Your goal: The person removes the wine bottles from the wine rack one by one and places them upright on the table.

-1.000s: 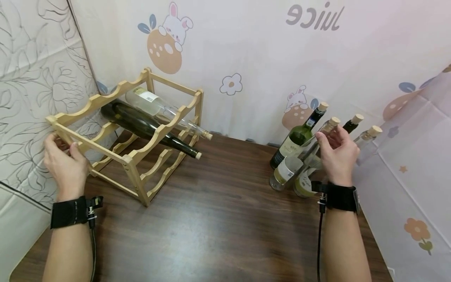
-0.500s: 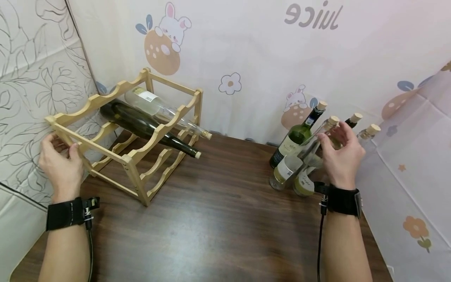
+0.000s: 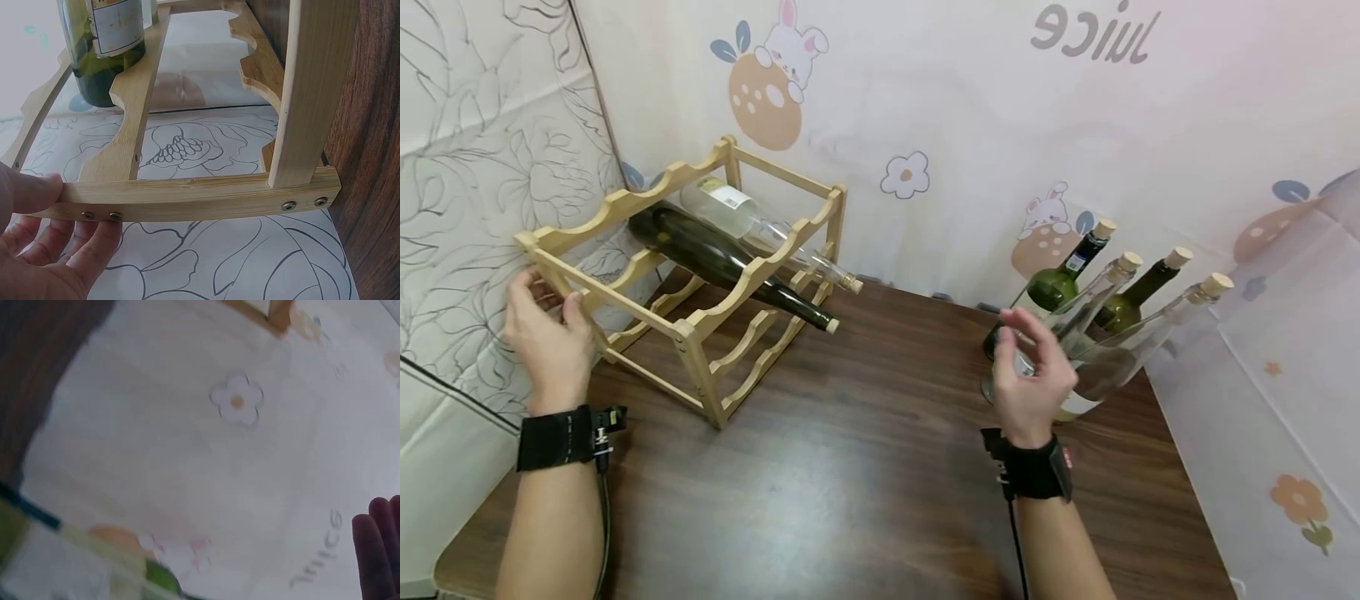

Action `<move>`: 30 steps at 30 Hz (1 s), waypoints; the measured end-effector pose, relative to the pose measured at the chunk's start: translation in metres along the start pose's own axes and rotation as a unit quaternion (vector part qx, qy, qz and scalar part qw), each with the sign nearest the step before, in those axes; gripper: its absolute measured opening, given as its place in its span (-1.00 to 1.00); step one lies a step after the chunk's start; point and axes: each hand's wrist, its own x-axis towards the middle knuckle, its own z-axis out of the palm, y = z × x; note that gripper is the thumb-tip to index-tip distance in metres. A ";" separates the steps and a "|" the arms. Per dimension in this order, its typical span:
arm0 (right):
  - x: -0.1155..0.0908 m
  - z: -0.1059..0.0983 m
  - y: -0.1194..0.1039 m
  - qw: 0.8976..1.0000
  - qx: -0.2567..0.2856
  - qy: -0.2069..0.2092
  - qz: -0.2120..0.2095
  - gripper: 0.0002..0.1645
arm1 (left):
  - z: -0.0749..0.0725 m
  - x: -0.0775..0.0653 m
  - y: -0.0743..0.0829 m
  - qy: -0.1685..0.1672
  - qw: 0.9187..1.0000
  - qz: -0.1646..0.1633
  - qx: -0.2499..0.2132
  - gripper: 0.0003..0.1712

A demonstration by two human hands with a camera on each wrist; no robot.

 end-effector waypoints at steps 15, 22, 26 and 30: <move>-0.046 0.060 0.002 0.978 -0.001 -0.209 0.016 -0.60 | 0.004 0.001 -0.005 0.006 1.000 0.001 -0.009 -0.53; -0.056 0.094 -0.006 0.956 -0.022 -0.291 0.022 -0.46 | 0.003 0.001 -0.005 0.010 1.000 0.004 -0.009 -0.54; -0.060 0.116 -0.008 0.947 -0.006 -0.318 0.035 -0.45 | 0.003 -0.001 -0.002 0.010 1.000 0.007 -0.011 -0.55; -0.063 0.133 -0.006 0.946 0.012 -0.321 0.047 -0.44 | 0.004 -0.001 -0.002 0.009 1.000 0.010 -0.014 -0.55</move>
